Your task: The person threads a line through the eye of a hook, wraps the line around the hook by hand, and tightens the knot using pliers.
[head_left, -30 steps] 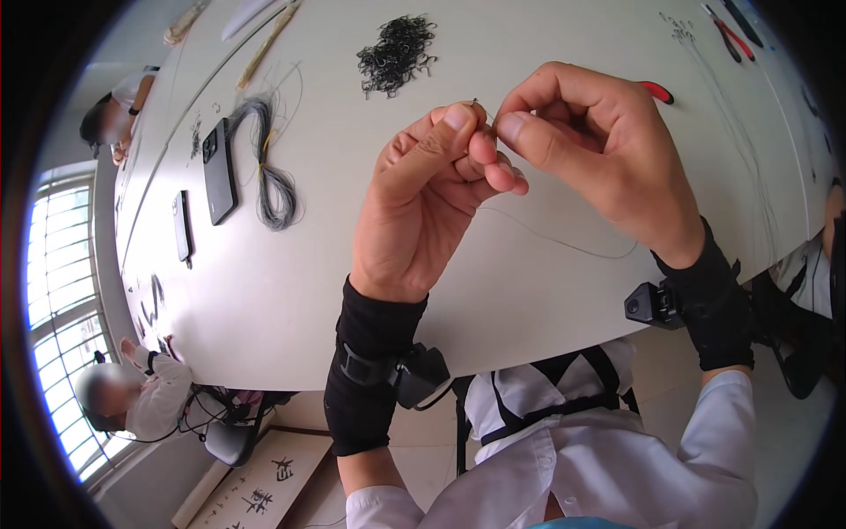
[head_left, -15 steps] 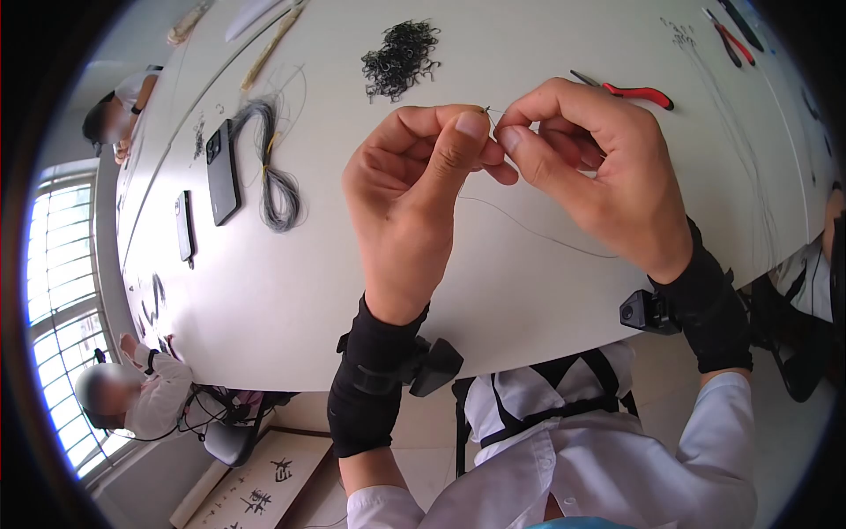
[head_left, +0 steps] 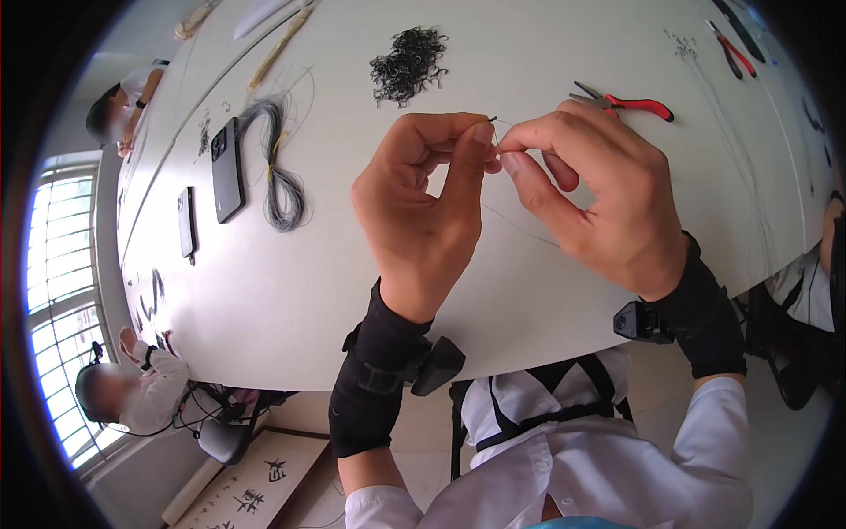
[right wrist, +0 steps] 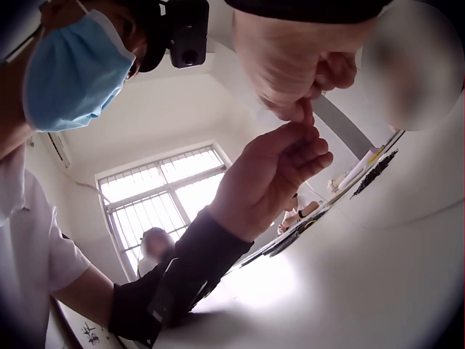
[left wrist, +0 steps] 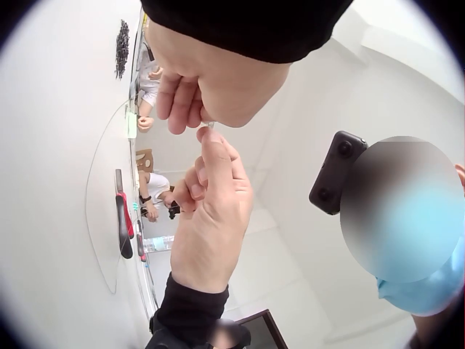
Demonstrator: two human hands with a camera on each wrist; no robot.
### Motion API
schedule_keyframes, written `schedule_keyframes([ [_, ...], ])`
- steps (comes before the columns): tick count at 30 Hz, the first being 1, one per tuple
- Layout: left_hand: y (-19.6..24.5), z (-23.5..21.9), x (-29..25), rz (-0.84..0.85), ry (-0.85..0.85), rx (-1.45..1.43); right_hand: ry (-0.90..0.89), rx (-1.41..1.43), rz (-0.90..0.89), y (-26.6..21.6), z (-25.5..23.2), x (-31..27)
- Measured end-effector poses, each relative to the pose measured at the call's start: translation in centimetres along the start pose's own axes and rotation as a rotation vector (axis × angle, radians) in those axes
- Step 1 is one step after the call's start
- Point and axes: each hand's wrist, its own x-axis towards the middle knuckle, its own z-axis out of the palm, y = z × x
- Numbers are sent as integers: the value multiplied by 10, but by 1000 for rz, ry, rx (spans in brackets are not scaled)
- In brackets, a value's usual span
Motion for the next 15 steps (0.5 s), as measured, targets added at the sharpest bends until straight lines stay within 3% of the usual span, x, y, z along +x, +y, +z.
schedule_keyframes([
  [9, -12, 1, -1, 104, -85, 170, -15, -14, -67, 8, -9, 6],
  [15, -3, -2, -3, 106, -247, 229, -101, 173, 191, 16, -18, 8],
])
